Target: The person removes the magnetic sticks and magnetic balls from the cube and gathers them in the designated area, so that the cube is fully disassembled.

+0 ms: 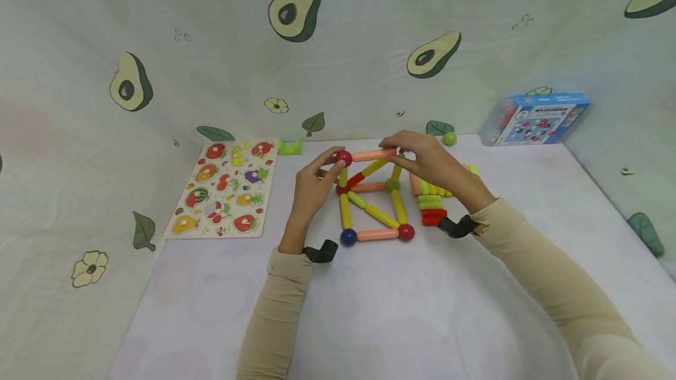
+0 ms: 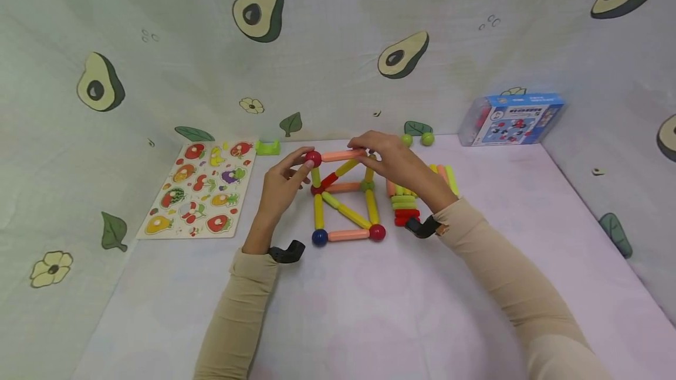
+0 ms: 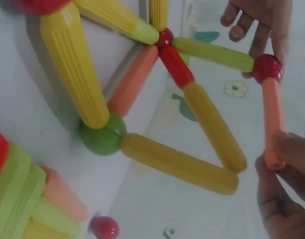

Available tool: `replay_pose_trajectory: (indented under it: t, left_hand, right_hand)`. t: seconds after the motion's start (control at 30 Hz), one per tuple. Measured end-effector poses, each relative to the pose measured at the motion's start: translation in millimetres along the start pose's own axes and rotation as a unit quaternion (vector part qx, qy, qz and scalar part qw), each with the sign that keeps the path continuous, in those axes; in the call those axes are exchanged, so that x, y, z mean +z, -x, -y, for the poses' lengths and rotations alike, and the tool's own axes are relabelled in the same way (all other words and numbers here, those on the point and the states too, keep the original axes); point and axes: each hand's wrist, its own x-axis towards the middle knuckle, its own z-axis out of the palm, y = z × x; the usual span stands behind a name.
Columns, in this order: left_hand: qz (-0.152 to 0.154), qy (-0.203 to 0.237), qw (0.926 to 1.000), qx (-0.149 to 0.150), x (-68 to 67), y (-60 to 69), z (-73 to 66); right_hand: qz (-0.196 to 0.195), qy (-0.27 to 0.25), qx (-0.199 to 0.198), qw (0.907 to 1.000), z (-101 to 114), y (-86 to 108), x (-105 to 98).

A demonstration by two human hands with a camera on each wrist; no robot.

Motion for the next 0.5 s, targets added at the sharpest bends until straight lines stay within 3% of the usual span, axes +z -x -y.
replay_pose_trajectory:
  t: [0.2, 0.3, 0.5]
  left_hand:
    - [-0.003, -0.007, 1.0, -0.004, 0.9, 0.4, 1.3]
    - [-0.007, -0.009, 0.9999, -0.008, 0.2, 1.4, 0.8]
    - [0.001, -0.004, 1.0, -0.004, -1.1, 0.8, -0.1]
  right_hand:
    - [0.007, 0.058, -0.087, 0.9945, 4.0, 4.9, 1.3]
    - [-0.024, 0.078, -0.102, 0.9914, 9.9, 9.3, -2.5]
    - [-0.136, 0.043, -0.051, 0.9885, 17.4, 28.9, -18.9]
